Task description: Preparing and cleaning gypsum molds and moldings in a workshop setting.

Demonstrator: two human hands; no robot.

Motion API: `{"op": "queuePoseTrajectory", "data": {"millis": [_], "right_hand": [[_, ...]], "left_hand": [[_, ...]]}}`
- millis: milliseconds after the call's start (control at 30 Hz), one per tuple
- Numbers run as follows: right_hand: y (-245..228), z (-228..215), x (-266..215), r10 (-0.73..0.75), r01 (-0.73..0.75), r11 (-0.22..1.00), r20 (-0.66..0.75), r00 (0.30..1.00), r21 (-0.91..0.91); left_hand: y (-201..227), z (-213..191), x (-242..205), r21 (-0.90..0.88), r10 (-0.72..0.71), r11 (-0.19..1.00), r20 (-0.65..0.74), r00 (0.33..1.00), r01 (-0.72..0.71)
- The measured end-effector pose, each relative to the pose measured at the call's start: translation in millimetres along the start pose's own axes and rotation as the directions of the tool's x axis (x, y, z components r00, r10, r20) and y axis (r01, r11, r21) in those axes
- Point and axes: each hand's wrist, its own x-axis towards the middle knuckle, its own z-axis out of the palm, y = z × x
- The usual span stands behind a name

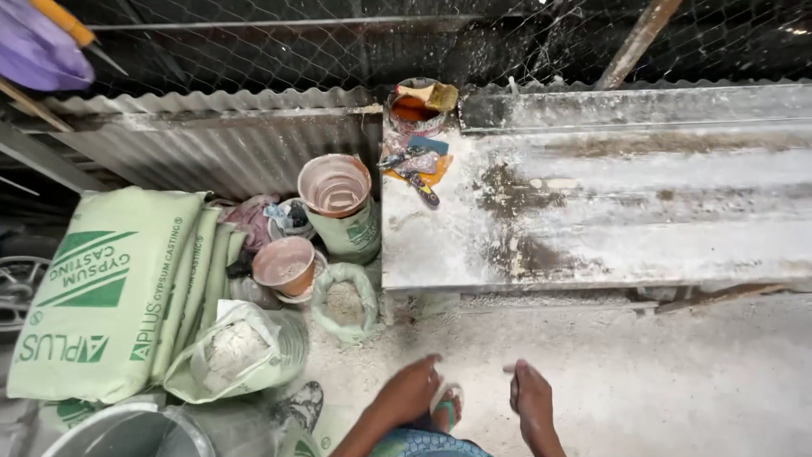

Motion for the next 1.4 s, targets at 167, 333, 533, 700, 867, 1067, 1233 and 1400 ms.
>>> {"op": "queuePoseTrajectory", "data": {"millis": [167,333,533,700,867,1067,1233,1400], "right_hand": [[-73.7,19.4,94.5,-0.155,0.183,0.963,0.15,0.977,-0.199],[-131.2,66.5,149.6,-0.193,0.319,0.868,0.333,0.923,-0.381],[-154.8,122.2,217.9,-0.248,0.533,0.697,0.536,0.807,-0.48],[-172.6,166.6,265.9,-0.315,0.798,0.35,0.74,0.594,-0.491],[-195.5,219.2,313.4,-0.254,0.806,0.068,0.771,0.584,-0.588],[-175.0,246.2,376.6,-0.119,0.857,-0.057,0.856,0.503,-0.512],[-191.0,238.2,391.4,-0.068,0.855,0.135,0.856,0.513,-0.502],[-212.2,228.9,403.6,-0.049,0.852,0.177,0.86,0.507,-0.492]], "left_hand": [[0.6,-40.0,104.7,-0.108,0.1,0.984,-0.335,0.937,-0.143],[-20.7,-83.5,221.8,-0.08,0.025,0.994,-0.462,0.886,-0.07],[-61.2,-124.6,354.5,0.119,-0.003,0.985,-0.722,0.692,0.129],[-39.8,-174.4,367.6,0.28,-0.156,0.882,-0.584,0.796,0.378],[-34.1,-190.5,369.9,0.245,-0.231,0.863,-0.587,0.776,0.443],[-71.8,-187.1,399.6,-0.057,-0.414,0.875,-0.603,0.682,0.481],[-127.8,-179.2,452.0,-0.189,-0.431,0.878,-0.711,0.555,0.439],[-144.7,-207.8,483.5,-0.576,-0.631,0.773,-0.653,0.418,0.266]]}}
